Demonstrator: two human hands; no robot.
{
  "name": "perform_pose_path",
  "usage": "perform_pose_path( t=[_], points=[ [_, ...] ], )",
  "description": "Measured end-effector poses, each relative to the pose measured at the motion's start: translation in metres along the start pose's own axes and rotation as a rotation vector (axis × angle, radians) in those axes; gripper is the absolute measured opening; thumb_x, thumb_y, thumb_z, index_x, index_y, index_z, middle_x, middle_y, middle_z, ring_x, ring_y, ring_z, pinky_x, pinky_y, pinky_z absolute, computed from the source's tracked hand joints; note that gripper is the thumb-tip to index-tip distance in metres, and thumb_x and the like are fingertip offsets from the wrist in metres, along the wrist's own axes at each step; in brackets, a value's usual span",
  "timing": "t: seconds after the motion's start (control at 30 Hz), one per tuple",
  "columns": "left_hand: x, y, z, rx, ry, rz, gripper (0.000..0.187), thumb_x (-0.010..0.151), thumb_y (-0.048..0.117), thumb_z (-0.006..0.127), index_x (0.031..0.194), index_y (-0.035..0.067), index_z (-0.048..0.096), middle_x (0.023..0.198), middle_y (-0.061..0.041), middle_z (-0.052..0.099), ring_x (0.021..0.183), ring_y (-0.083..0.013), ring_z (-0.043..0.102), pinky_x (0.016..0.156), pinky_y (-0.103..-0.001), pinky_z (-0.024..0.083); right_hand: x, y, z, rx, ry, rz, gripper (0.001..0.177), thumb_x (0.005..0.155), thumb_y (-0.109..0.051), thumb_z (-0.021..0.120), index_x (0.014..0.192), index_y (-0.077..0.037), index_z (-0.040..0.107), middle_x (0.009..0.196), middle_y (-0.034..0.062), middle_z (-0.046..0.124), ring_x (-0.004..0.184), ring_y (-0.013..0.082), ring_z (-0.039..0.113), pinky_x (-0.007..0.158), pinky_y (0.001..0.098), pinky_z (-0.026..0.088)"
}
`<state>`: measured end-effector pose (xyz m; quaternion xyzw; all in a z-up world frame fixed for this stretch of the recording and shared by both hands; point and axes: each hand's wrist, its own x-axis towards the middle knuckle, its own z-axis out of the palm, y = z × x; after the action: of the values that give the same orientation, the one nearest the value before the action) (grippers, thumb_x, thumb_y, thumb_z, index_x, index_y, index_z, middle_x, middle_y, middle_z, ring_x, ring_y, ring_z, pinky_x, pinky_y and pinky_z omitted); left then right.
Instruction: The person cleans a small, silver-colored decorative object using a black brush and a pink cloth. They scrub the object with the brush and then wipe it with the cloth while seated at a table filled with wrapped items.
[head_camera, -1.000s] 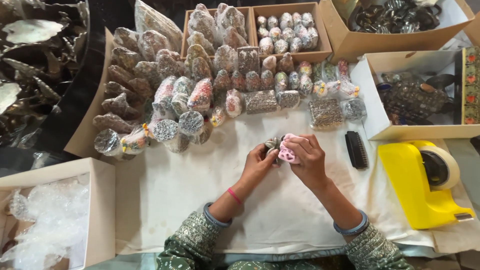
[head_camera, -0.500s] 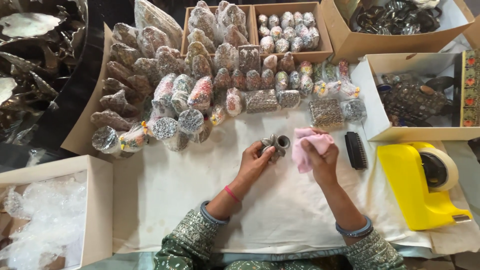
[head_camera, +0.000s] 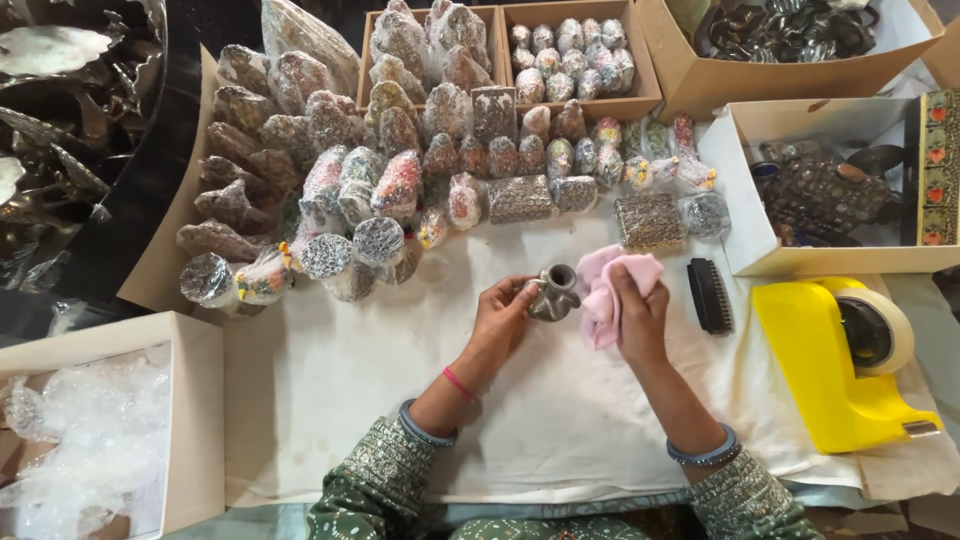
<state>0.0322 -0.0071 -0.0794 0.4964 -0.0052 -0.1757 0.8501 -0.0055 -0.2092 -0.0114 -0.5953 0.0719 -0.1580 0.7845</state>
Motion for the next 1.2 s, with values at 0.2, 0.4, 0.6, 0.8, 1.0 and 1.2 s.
perform_pose_path(
  t=[0.2,0.4,0.6,0.8,1.0,1.2],
  points=[
    [-0.005,0.019,0.004,-0.232,-0.122,-0.018,0.029,0.102,0.020,0.067,0.121,-0.001,0.067,0.101,-0.005,0.073,0.080,-0.0090,0.066,0.063,-0.023,0.050,-0.007,-0.032,0.019,-0.335,-0.407,-0.130,0.036,0.094,-0.006,0.068,0.128,0.002,0.060,0.144,0.0071,0.059,0.111,0.0166,0.062,0.089,0.0305,0.052],
    [-0.001,0.000,-0.003,-0.211,-0.082,0.006,0.022,0.102,0.021,0.068,0.112,0.001,0.066,0.097,-0.004,0.071,0.079,-0.0098,0.064,0.063,-0.025,0.049,-0.006,-0.037,0.021,-0.712,-0.575,-0.388,0.042,0.085,-0.004,0.074,0.126,0.002,0.065,0.139,0.0144,0.061,0.133,0.0311,0.054,0.110,0.0388,0.045],
    [-0.006,0.007,0.006,-0.225,0.029,-0.004,0.023,0.102,0.023,0.067,0.112,0.002,0.065,0.097,-0.004,0.070,0.079,-0.0099,0.063,0.064,-0.026,0.049,-0.018,-0.044,0.031,-0.885,-0.466,-0.472,0.044,0.086,-0.006,0.072,0.129,0.004,0.063,0.134,0.0160,0.061,0.126,0.0353,0.056,0.106,0.0411,0.047],
    [-0.007,0.011,0.013,-0.319,0.024,0.068,0.022,0.102,0.019,0.062,0.114,0.001,0.060,0.104,-0.004,0.070,0.092,-0.0110,0.067,0.080,-0.029,0.058,-0.030,-0.050,0.032,-1.013,-0.472,-0.539,0.047,0.081,-0.006,0.076,0.126,0.002,0.066,0.132,0.0168,0.060,0.121,0.0358,0.056,0.102,0.0423,0.048],
    [-0.007,0.029,0.022,0.100,0.055,0.174,0.026,0.106,0.019,0.058,0.125,0.002,0.061,0.107,-0.003,0.068,0.091,-0.0064,0.062,0.075,-0.024,0.051,-0.030,-0.037,0.032,-0.937,-0.463,-0.646,0.051,0.079,-0.002,0.075,0.128,0.001,0.065,0.137,0.0173,0.059,0.126,0.0376,0.053,0.106,0.0440,0.047],
    [0.001,0.027,0.026,1.085,0.209,0.526,0.029,0.106,0.025,0.063,0.128,0.007,0.070,0.113,-0.012,0.071,0.108,-0.0289,0.064,0.092,-0.039,0.054,-0.020,-0.025,0.022,-0.965,-0.419,-0.616,0.046,0.083,-0.002,0.074,0.129,-0.002,0.066,0.136,0.0153,0.061,0.127,0.0361,0.053,0.109,0.0437,0.045]
  ],
)
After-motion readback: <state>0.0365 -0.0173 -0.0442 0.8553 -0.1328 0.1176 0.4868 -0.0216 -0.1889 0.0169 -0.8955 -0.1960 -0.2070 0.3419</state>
